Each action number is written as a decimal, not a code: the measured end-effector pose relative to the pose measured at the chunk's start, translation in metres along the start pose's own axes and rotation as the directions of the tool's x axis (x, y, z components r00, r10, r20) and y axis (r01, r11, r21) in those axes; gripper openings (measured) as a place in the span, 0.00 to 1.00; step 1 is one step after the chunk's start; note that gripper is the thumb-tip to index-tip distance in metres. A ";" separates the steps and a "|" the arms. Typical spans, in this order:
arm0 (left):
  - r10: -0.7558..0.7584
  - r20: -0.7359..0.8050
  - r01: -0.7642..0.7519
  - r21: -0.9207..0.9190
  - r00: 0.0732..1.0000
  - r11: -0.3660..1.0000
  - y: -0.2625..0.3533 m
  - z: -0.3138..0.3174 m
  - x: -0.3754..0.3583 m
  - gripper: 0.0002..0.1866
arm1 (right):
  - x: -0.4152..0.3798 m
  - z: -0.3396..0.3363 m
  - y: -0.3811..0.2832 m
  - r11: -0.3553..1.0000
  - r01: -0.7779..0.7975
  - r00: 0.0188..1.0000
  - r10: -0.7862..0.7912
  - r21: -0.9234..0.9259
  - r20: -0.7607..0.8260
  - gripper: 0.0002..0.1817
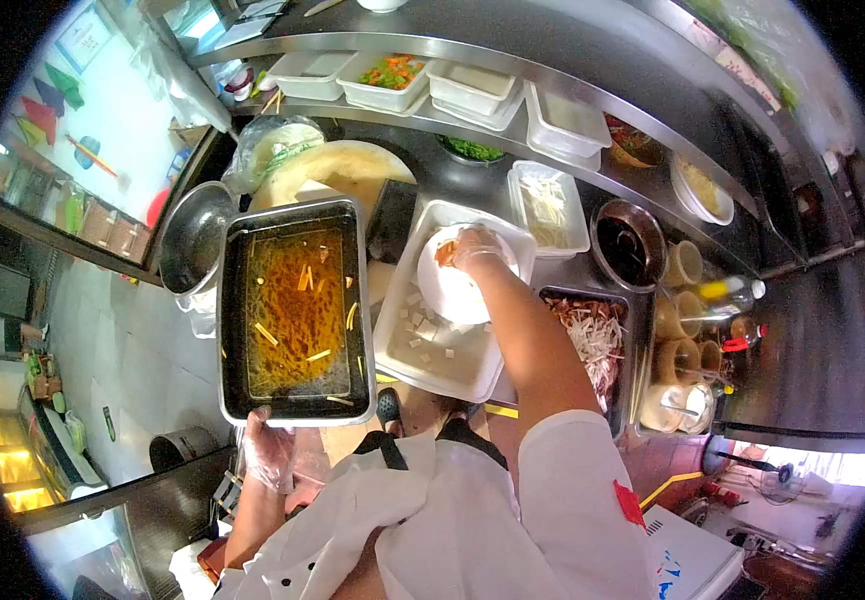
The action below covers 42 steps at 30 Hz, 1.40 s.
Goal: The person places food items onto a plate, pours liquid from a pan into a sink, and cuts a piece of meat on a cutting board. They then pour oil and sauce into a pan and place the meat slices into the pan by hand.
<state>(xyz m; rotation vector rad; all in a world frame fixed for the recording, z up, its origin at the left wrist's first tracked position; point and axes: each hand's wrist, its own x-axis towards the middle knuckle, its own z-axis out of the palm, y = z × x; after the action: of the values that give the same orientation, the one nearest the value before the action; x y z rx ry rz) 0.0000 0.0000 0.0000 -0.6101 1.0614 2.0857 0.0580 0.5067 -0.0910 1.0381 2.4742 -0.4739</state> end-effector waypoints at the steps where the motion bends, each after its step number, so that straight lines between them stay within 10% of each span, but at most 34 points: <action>1: 0.011 -0.018 -0.011 0.006 1.000 1.000 0.000 0.004 -0.004 0.15 | -0.001 0.002 0.004 1.000 0.012 0.997 -0.011 0.019 -0.079 0.25; 7: 0.020 0.010 -0.021 0.003 1.000 1.000 0.001 0.008 0.005 0.14 | 0.012 -0.013 0.033 0.990 0.035 0.996 -0.023 0.137 -0.091 0.17; 11: -0.024 0.064 0.023 0.010 0.998 1.000 0.011 -0.014 0.011 0.16 | -0.006 -0.010 0.042 0.833 0.023 0.974 0.105 0.552 -0.198 0.13; 14: -0.028 0.107 0.025 0.031 0.994 0.999 0.020 -0.006 0.008 0.12 | -0.017 0.014 0.041 0.506 0.283 0.883 0.194 0.815 -0.427 0.14; 17: -0.033 0.153 0.021 0.076 0.988 0.997 0.030 0.034 -0.008 0.10 | -0.058 0.011 0.020 -0.045 0.102 0.987 0.133 0.994 -0.095 0.19; 18: -0.012 0.190 0.000 0.065 0.982 0.998 0.035 0.045 -0.013 0.10 | -0.083 -0.003 0.009 -0.260 0.044 0.996 0.087 0.965 -0.021 0.20; 24: -0.134 0.362 0.072 0.179 0.922 0.981 0.059 0.128 -0.044 0.11 | -0.127 0.042 0.004 -0.599 0.249 0.963 0.074 0.761 -0.257 0.27; 26: -0.183 0.372 0.141 0.135 0.910 0.981 0.054 0.168 -0.042 0.09 | -0.110 0.069 0.027 -0.824 0.099 0.850 -0.221 0.557 -0.478 0.28; 29: -0.177 0.485 0.115 0.157 0.856 0.981 0.044 0.223 -0.041 0.07 | -0.123 0.063 0.010 -0.773 0.150 0.987 0.081 0.617 -0.139 0.30; 42: -0.112 0.629 0.043 0.123 0.769 0.991 -0.030 0.411 0.045 0.10 | -0.213 0.038 0.012 -0.848 -0.013 0.992 -0.078 0.530 -0.100 0.37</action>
<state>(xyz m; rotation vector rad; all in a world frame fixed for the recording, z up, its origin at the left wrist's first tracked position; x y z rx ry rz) -0.0432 0.3701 0.1813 0.1238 0.7142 1.9252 0.2112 0.3718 -0.0198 0.9523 0.3813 -3.5857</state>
